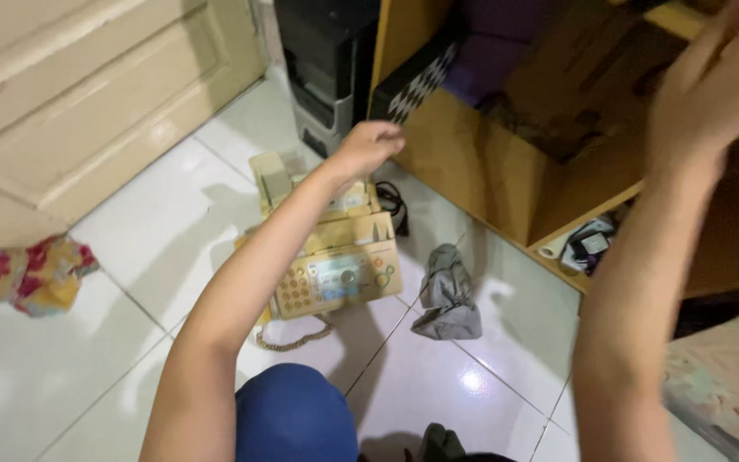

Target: The person retrieves a fax machine from a shelf and sits on the floor to clean it. They remove the paper roll, wipe the exterior and interior surfaces with a cloth, and clean the internal rollers.

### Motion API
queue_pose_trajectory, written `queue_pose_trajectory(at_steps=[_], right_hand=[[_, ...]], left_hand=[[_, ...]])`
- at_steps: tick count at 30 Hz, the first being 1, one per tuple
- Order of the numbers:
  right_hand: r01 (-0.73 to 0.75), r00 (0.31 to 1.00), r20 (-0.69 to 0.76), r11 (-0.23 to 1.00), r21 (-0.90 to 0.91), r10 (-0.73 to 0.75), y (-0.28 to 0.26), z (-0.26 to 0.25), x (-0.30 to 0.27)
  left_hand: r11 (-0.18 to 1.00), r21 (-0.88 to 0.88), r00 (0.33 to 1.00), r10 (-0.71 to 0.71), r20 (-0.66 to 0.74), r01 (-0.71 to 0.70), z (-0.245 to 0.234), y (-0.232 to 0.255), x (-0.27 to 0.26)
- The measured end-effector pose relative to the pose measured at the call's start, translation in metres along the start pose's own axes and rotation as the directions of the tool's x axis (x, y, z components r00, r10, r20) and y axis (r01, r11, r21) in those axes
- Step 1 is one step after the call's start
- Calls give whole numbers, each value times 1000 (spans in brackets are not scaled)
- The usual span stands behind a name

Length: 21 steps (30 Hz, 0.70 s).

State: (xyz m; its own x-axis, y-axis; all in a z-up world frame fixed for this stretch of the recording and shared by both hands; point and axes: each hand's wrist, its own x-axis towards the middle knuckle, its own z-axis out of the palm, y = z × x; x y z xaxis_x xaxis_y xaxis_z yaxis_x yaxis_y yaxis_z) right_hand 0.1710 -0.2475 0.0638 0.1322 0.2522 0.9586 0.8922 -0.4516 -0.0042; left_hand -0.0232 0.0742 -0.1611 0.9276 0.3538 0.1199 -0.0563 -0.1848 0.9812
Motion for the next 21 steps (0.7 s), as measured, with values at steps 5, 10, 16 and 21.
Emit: queue_pose_trajectory(at_steps=[5, 10, 16, 21], right_hand=[[-324, 782, 484, 919, -224, 394, -5, 73, -254], [-311, -137, 834, 776, -549, 535, -84, 62, -505], [-639, 149, 741, 636, -433, 654, -111, 33, -536], [-789, 491, 625, 614, 24, 607, -136, 58, -478]], left_hand=[[929, 328, 954, -71, -292, 170, -33, -91, -98], [623, 627, 848, -118, -517, 469, -37, -106, -196], [563, 545, 684, -51, -727, 621, -60, -134, -261], [651, 387, 586, -112, -802, 653, -66, -175, -287]])
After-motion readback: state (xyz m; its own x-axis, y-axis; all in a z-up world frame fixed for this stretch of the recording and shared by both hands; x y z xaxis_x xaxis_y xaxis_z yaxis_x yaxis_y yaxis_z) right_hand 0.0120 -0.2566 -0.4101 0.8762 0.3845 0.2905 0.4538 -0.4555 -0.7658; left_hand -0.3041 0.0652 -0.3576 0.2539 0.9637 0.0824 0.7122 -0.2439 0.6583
